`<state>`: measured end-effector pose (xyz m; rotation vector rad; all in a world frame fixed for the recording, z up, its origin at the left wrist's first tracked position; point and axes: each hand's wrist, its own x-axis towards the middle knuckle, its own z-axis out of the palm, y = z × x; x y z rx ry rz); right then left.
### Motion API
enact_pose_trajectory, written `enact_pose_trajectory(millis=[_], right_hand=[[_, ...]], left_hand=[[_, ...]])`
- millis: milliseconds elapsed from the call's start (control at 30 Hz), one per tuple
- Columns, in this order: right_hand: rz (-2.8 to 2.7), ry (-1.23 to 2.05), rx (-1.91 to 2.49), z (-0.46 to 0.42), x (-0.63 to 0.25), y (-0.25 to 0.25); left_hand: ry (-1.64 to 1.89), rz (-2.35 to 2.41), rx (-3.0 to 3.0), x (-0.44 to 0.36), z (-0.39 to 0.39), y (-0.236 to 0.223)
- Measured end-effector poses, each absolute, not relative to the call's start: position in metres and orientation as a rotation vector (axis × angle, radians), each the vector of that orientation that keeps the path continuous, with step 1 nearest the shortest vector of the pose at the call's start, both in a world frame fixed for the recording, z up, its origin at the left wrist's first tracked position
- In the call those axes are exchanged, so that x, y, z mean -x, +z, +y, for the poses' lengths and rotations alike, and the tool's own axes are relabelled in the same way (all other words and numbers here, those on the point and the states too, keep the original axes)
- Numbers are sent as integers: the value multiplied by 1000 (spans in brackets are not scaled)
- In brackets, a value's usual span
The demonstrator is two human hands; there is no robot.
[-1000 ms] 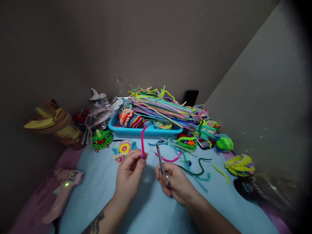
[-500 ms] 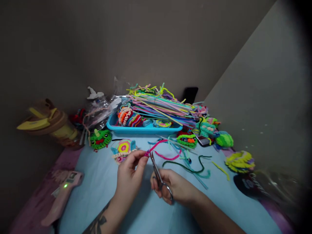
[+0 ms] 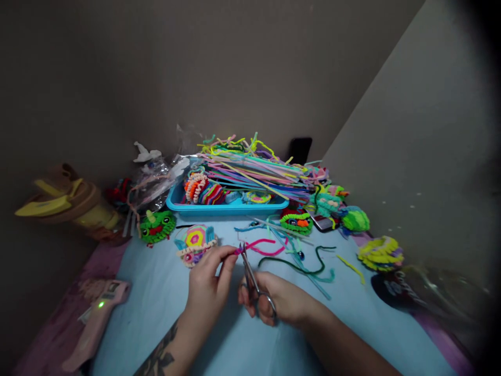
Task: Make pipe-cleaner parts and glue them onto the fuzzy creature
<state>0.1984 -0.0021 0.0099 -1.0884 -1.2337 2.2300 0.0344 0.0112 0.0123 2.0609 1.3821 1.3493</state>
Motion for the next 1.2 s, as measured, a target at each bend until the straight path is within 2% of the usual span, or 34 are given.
enact_pose_trajectory(millis=[400, 1033, 1200], right_hand=[[-1197, 2191, 997, -2, -198, 6], [-1107, 2088, 1120, -5, -195, -15], [-1125, 2130, 1118, -4, -191, -7]], left_hand=[[1310, 1359, -2167, -31, 18, 7], [1194, 1454, -1744, -35, 18, 7], [1187, 1416, -1686, -38, 18, 9]])
